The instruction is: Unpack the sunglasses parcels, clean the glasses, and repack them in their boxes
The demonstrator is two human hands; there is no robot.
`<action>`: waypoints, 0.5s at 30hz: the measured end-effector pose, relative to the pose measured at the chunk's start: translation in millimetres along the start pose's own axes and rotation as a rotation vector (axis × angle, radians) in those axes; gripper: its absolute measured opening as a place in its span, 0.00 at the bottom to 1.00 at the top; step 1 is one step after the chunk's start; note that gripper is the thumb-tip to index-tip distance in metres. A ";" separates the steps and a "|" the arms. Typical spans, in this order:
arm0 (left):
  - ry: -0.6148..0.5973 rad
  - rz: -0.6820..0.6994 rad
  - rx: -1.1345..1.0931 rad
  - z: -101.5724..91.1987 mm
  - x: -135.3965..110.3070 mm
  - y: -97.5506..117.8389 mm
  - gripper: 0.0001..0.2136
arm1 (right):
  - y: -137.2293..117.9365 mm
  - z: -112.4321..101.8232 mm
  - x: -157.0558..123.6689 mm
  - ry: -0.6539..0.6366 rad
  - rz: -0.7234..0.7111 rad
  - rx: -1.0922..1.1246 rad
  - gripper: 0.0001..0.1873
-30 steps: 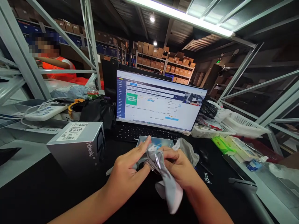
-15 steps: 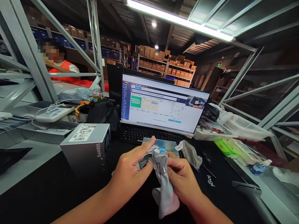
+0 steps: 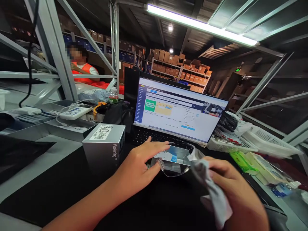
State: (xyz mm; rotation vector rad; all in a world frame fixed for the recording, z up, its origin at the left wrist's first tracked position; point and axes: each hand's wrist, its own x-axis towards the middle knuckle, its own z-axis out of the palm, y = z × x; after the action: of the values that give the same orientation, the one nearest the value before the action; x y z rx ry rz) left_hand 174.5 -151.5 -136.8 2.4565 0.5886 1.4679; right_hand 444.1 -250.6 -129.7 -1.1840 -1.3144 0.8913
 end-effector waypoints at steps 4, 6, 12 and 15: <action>-0.051 0.068 0.083 3.0 0.1 -1.0 0.21 | 3.2 -10.1 -9.6 0.726 -0.350 -0.255 0.11; -0.078 0.118 0.131 9.6 -2.2 1.1 0.20 | 8.9 4.3 -10.0 0.782 -0.459 -0.345 0.10; -0.049 0.070 0.143 22.2 -6.5 2.6 0.12 | 4.1 38.5 0.7 -0.076 -0.581 -0.818 0.13; -0.044 -0.030 0.084 19.8 -4.6 1.8 0.14 | -7.5 26.1 0.9 -0.402 -0.473 -0.784 0.23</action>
State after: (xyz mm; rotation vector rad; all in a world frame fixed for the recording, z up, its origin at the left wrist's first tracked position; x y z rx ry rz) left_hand 190.3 -154.9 -149.2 2.5244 0.6876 1.4020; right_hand 417.4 -247.9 -125.3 -1.2020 -2.2818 0.2522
